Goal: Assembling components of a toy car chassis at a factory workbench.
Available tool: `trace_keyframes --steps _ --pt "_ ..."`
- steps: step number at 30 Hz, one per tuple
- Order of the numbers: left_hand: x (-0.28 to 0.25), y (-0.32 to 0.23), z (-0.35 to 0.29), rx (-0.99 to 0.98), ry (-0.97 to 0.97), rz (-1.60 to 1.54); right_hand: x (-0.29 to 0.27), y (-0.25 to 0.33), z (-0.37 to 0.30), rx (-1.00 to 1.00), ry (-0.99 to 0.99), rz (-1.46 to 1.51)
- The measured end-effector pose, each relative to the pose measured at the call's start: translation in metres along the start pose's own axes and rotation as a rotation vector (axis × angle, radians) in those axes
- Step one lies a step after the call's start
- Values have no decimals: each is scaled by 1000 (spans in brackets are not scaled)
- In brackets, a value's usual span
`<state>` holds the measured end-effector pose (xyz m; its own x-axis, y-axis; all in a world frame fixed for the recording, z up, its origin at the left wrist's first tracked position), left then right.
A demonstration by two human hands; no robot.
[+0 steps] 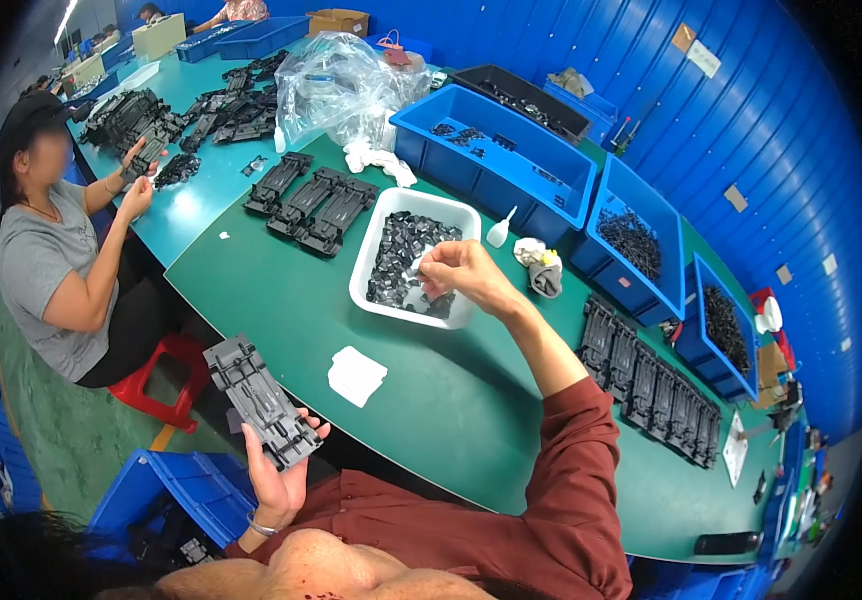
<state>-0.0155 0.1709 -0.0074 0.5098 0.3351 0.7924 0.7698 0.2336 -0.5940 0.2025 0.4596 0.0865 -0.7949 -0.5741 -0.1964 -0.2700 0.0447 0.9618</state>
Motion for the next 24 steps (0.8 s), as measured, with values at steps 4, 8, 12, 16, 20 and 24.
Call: trace_keyframes --steps 4,8,12,16,20,24 --pt "2 3 0 -20 32 -6 -3 4 -3 -70 -84 -239" --pt "-8 1 -4 -11 19 -61 16 51 -35 -289 -276 -532" --pt "-6 1 -2 -10 41 -18 45 58 -61 -312 -210 -547" --pt "-11 4 -2 -46 37 -23 81 19 -68 -173 -5 -321" --pt "-12 3 -3 -36 41 -4 104 2 -74 -132 -44 -502" --pt "-14 2 -4 -33 50 -4 122 1 -69 -138 -6 -563"
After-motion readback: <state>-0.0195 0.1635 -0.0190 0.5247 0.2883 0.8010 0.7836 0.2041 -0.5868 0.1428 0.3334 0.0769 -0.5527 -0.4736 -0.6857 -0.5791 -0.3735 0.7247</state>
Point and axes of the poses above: each hand's wrist, its own z-axis towards the middle knuckle, its own x-axis out of the palm, y = z × x, the point moved 10 cm from there along z, towards the middle knuckle, and after that the axes turned 4 degrees about x, right-handed, at the moved point
